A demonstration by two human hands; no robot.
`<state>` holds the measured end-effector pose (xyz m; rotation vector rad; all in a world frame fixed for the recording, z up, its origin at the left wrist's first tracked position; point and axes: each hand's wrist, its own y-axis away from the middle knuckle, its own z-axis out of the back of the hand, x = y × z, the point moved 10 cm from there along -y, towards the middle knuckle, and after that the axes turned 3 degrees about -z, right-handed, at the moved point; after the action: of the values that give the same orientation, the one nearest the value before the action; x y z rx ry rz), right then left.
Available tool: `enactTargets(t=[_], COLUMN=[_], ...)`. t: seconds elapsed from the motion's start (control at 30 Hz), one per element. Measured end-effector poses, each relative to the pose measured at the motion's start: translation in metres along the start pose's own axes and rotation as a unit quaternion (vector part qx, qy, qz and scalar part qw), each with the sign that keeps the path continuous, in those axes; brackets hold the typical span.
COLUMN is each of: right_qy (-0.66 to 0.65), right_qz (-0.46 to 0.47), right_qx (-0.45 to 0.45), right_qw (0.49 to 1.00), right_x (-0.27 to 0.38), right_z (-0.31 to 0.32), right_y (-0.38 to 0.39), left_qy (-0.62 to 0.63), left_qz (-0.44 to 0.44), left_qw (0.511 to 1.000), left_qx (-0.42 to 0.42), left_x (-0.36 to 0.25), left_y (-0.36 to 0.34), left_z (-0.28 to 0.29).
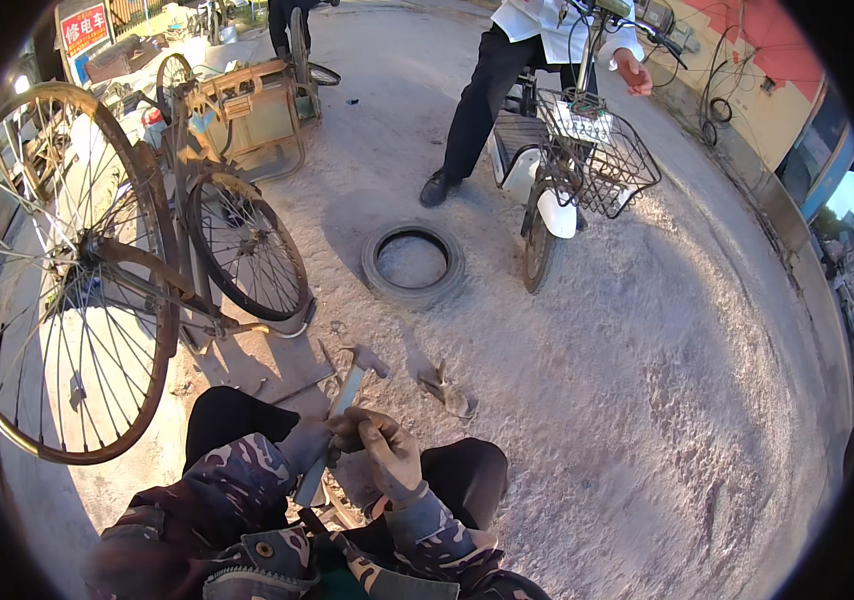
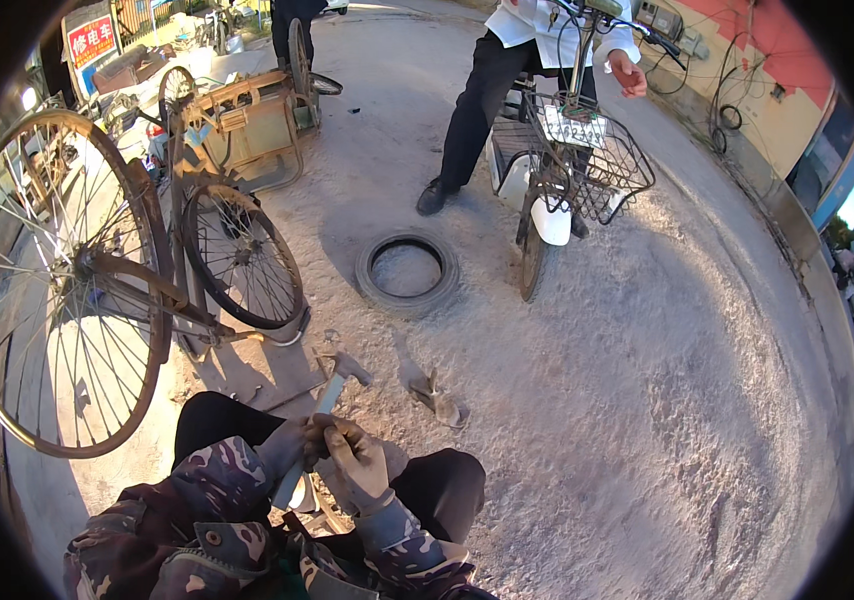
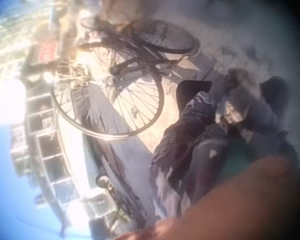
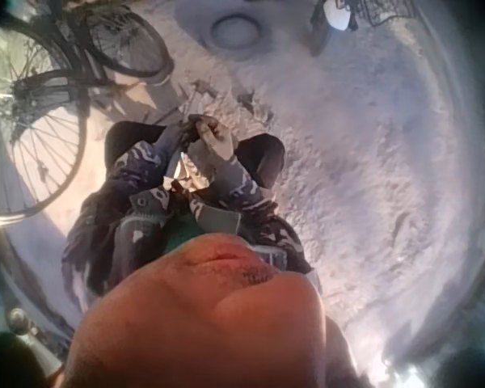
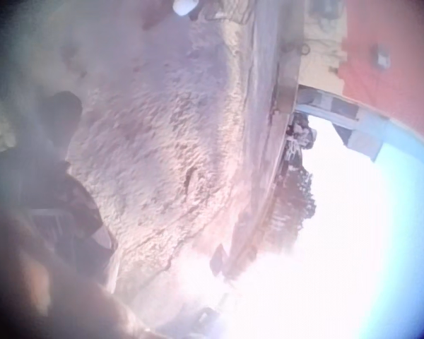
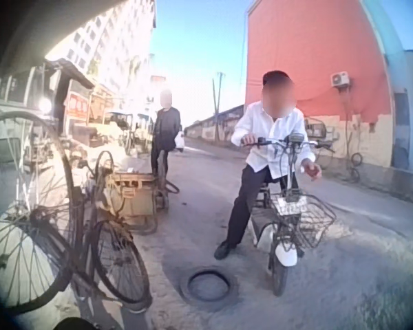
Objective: The person removes a bicycle tire from the rim using tire levers and a hammer, then re-installs the tire onto the rim. The person works on the wheel while sitting on the ground.
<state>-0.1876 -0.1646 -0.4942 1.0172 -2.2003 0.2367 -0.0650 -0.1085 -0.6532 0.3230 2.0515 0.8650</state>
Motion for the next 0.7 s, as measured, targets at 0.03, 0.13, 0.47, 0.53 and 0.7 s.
enactTargets(t=[0.03, 0.13, 0.47, 0.53, 0.7], right_qy=[-0.005, 0.013, 0.036, 0.069, -0.003], right_qz=[-0.008, -0.072, -0.125, -0.151, -0.143], right_qx=[-0.043, -0.097, -0.28, -0.355, -0.34], right_qw=[0.999, 0.993, 0.951, 0.92, 0.929], right_x=[-0.01, -0.047, 0.001, 0.018, 0.122], right_z=[0.021, 0.065, 0.115, 0.109, 0.052], right_y=[-0.003, -0.027, -0.097, -0.068, -0.011], left_qy=[0.01, -0.016, -0.11, -0.145, -0.089], left_qz=[0.017, 0.008, 0.019, 0.102, 0.176], left_qw=[1.0, 0.998, 0.994, 0.981, 0.966], left_qx=[0.017, 0.066, -0.017, -0.081, -0.166], left_x=[0.018, 0.024, -0.095, -0.099, -0.13], left_y=[-0.013, -0.031, -0.047, -0.019, 0.072], left_z=[0.001, -0.011, -0.063, -0.054, -0.081])
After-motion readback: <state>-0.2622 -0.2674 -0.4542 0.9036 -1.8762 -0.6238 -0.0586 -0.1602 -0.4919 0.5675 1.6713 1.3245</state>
